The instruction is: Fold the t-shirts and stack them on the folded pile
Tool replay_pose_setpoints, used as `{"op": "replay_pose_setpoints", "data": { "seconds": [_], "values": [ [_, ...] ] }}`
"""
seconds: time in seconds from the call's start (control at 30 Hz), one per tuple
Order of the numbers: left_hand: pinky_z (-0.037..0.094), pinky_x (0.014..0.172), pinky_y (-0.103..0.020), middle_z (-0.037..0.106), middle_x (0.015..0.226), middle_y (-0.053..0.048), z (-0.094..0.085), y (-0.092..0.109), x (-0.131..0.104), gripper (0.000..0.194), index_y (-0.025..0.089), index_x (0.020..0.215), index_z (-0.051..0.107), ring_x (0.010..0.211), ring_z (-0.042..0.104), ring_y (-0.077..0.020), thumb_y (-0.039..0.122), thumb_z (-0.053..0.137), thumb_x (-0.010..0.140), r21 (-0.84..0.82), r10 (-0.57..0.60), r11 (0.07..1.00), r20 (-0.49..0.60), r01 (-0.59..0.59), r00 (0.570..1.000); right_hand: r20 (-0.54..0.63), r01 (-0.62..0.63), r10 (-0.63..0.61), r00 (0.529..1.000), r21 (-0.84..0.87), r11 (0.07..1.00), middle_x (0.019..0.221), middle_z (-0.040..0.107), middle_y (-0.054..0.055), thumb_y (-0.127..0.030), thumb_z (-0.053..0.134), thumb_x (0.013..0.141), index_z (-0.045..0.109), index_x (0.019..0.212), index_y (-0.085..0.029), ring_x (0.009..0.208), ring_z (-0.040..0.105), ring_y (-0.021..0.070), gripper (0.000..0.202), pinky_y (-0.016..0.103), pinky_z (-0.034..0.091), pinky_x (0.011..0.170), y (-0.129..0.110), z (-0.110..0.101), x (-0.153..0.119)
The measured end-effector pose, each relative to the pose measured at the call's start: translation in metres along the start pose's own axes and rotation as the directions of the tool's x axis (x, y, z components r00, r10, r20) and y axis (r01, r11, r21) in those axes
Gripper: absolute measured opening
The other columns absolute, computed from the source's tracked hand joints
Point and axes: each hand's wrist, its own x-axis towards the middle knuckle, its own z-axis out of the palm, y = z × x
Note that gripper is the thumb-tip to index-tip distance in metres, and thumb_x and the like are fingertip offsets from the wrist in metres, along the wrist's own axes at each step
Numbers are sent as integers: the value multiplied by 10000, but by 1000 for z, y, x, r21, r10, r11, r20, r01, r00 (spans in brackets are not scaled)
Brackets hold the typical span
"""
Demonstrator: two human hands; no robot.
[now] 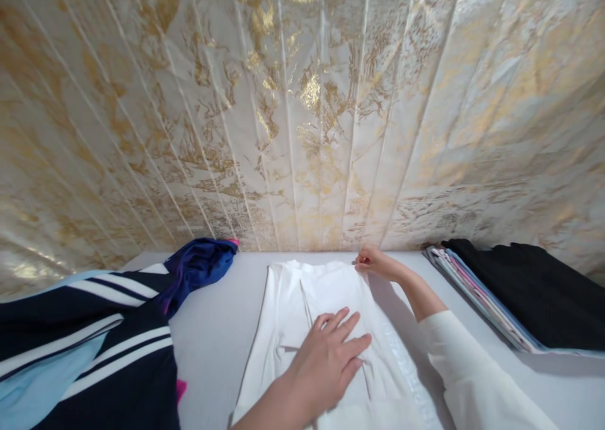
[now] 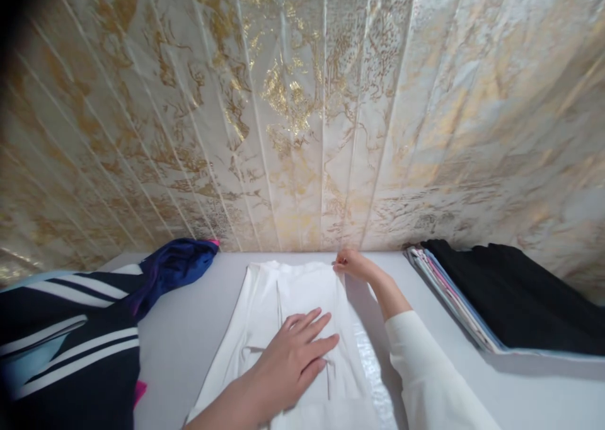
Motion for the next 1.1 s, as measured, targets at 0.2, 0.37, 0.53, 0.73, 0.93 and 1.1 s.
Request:
{"op": "replay_pose_setpoints", "data": {
  "seconds": [0.2,0.37,0.53,0.73,0.93,1.1],
  "values": [
    [326,1051,-479,391,1484,-41,0,-2,0,333,345,1306,515,1369,326,-263,346,398,995,-8,-3,1000,-8,3,1000,-113,48,-55,992,-60,997,735,593,25,-180,602,722,584,629,-166,720,531,152,96,253,420,694,-6,10,-1],
    [318,1049,-493,414,1469,-36,4,-4,0,300,351,1254,561,1368,326,-274,363,453,975,-68,-3,998,-30,1,1000,-252,46,-73,965,-112,993,867,626,77,-130,557,746,620,772,-166,884,577,215,77,347,436,841,-19,11,-10],
    [371,1032,-362,602,1285,-12,2,1,4,267,270,1169,608,1241,492,-181,207,463,954,-141,-84,988,-177,59,981,-360,64,-98,928,-105,992,1250,551,161,-206,384,898,487,1226,-152,1182,516,220,349,383,405,990,-53,43,-40],
    [388,1045,-350,553,1352,-58,-25,-40,0,365,193,1266,556,1272,476,-182,148,425,929,130,-346,917,-216,378,913,-288,-6,-73,955,-265,964,1493,361,172,-429,345,950,422,1379,-121,1392,304,262,534,429,329,1083,-78,92,-72],
    [290,1094,-504,290,1507,-150,-19,-86,-23,504,105,1423,370,1393,280,-280,331,403,975,249,-456,829,-219,501,863,-204,-141,55,977,-436,889,1531,289,129,-546,338,936,375,1442,-128,1424,195,315,658,475,215,1117,-93,91,-75],
    [267,1109,-473,223,1530,-146,-12,-86,-27,548,104,1456,306,1412,235,-254,405,323,998,301,-480,791,-233,532,846,-199,-171,89,976,-444,879,1537,281,110,-562,325,935,364,1451,-156,1426,184,315,658,471,196,1117,-95,84,-74]
  ]
}}
